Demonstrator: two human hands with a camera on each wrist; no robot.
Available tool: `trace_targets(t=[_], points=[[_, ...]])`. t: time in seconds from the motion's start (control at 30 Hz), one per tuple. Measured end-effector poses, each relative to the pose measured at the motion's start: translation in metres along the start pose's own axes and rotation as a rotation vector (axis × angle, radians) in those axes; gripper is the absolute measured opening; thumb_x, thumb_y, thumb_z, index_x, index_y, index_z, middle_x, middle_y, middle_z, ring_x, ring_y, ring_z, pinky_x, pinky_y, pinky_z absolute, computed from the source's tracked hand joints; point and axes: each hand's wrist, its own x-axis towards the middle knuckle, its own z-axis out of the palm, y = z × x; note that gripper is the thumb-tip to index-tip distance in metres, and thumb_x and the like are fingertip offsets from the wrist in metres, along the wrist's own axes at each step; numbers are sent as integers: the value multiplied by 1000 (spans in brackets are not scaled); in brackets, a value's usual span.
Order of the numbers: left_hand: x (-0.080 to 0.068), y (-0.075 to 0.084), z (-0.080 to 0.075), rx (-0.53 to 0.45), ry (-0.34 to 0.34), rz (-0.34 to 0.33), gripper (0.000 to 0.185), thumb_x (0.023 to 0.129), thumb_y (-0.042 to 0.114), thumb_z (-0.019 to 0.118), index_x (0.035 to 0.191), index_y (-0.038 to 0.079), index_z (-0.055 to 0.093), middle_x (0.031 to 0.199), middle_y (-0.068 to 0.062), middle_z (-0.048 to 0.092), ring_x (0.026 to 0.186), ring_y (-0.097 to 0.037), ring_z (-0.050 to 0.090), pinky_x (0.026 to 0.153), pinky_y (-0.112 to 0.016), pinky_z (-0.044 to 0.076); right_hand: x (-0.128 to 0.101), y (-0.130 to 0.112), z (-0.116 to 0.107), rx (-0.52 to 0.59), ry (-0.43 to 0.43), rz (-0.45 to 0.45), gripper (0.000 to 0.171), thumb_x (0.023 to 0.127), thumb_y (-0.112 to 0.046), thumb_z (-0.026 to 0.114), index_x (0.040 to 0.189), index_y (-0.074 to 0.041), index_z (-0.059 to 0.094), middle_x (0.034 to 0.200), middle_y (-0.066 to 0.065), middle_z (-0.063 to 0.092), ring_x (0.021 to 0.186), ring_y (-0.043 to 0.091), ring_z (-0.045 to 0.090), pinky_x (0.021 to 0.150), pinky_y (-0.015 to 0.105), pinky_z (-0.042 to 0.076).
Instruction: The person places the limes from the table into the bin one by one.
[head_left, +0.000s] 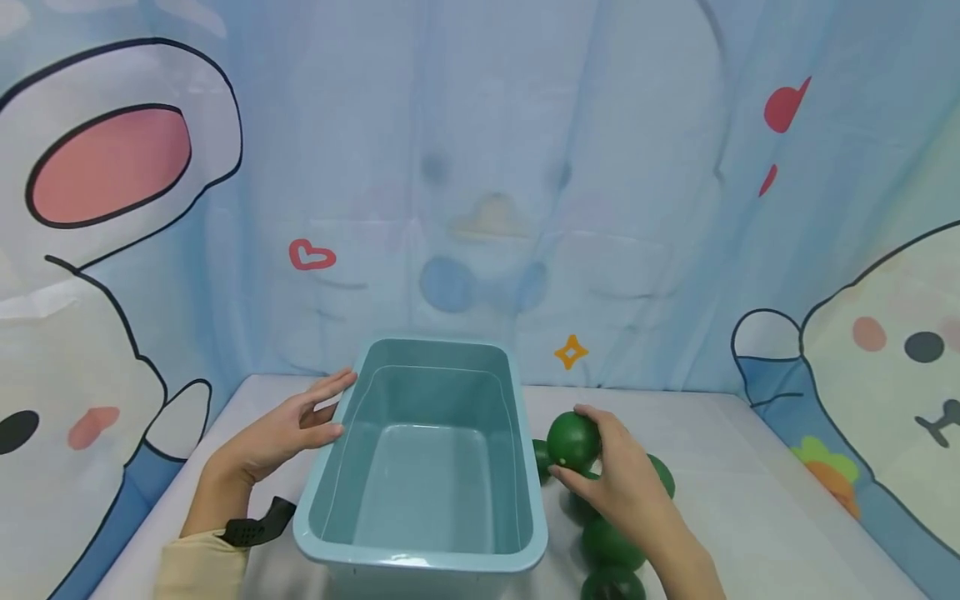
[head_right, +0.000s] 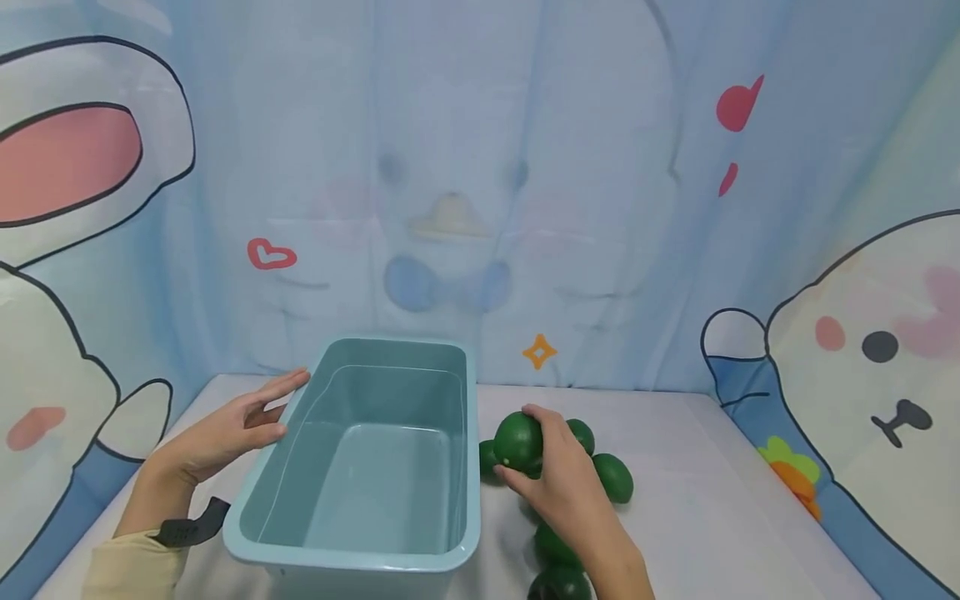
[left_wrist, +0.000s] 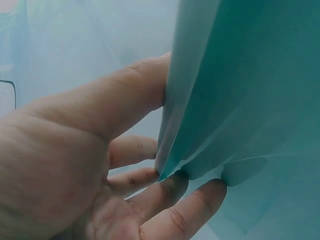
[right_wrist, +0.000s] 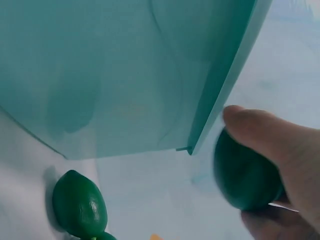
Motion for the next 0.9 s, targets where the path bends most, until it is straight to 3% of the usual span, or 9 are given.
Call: trace_targets(t=[0.17, 0.3, 0.53, 0.67, 0.9], points=[[-1, 0, -1, 0, 0, -9, 73, 96, 19, 56, 155, 21, 12, 161, 1, -3, 146, -36, 12, 108, -55, 34, 1, -1, 2, 26, 200, -104, 77, 66, -22, 87, 132, -7, 49, 124, 13, 49, 100, 28, 59, 77, 44, 54], [0, 0, -1, -7, -8, -11, 73, 96, 18, 55, 155, 21, 11, 161, 0, -4, 146, -35, 11, 107, -55, 34, 0, -8, 3, 82, 288, -112, 77, 64, -19, 89, 132, -10, 54, 123, 9, 49, 96, 22, 60, 75, 40, 55], [2, 1, 1, -27, -30, -23, 73, 97, 18, 54, 155, 24, 10, 161, 3, -5, 147, -33, 11, 107, -53, 35, -8, -28, 5, 248, 279, -105, 78, 66, -19, 87, 135, -18, 52, 126, 0, 51, 105, 10, 55, 82, 35, 56], [2, 1, 1, -21, -25, -32, 72, 97, 20, 54, 155, 26, 11, 161, 4, -5, 147, -32, 11, 108, -56, 33, -10, -35, 10, 259, 271, -133, 78, 65, -18, 88, 135, -16, 53, 124, -2, 53, 103, 7, 56, 80, 27, 56], [2, 0, -1, -27, -20, -23, 73, 97, 20, 55, 155, 25, 11, 161, 4, -4, 147, -34, 10, 108, -57, 32, -10, -39, 19, 257, 256, -162, 78, 64, -17, 88, 134, -15, 54, 125, -3, 54, 105, 11, 58, 81, 29, 56]])
